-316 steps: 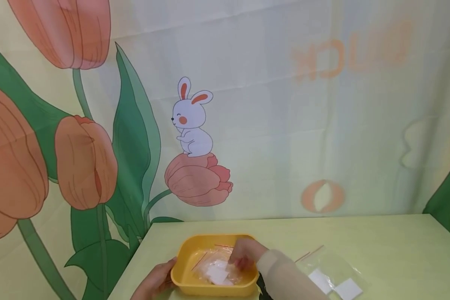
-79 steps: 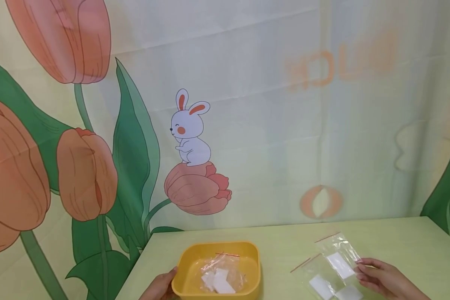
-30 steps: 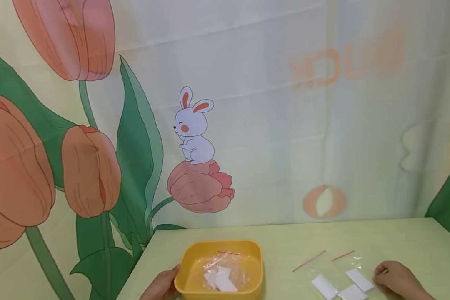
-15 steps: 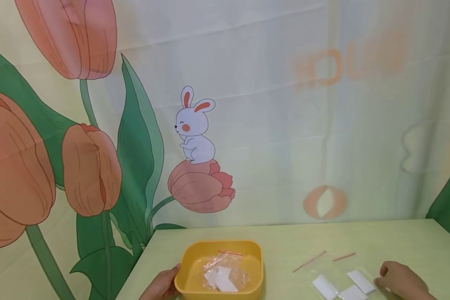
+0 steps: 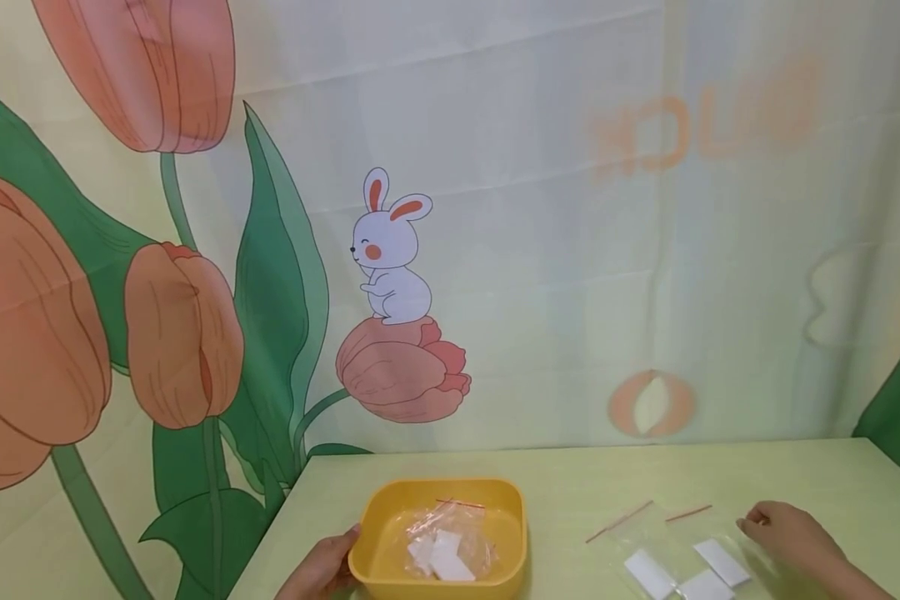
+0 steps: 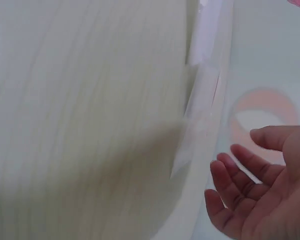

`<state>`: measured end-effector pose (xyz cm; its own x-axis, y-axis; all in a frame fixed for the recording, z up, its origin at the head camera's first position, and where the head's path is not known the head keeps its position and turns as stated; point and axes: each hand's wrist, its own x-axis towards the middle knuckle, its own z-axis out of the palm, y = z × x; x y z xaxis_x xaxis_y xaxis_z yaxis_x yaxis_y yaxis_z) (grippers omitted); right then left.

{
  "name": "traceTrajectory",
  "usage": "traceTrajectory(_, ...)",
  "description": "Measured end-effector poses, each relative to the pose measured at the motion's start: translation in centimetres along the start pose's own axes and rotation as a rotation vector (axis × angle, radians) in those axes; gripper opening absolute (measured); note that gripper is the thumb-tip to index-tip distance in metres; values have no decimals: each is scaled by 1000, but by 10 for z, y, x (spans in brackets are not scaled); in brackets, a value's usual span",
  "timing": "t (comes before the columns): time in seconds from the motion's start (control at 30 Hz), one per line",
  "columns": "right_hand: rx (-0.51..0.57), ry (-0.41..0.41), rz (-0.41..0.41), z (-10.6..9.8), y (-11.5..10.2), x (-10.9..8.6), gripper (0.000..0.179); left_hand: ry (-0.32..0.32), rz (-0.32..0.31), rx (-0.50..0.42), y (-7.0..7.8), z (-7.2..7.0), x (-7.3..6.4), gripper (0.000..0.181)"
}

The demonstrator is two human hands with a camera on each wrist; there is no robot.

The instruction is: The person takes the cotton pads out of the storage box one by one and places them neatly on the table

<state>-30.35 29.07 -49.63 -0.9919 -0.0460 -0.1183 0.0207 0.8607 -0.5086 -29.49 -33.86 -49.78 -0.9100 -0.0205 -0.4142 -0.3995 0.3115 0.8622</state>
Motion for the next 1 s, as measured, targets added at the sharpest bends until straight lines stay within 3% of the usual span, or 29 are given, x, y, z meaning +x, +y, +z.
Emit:
traceTrajectory(0.13, 101, 60, -108, 0, -9, 7, 32, 15, -1, 1, 2, 2, -2, 56)
traceTrajectory(0.43, 233, 142, -177, -2, -37, 17, 34, 50, 0, -14, 1, 5, 1, 56)
traceTrajectory(0.67, 404, 63, -141, 0, -57, 23, 44, 50, 11, -12, 3, 6, -2, 56)
traceTrajectory(1.0, 453, 10, -163, 1, -83, 31, 46, 52, -9, 5, 2, 6, -1, 55)
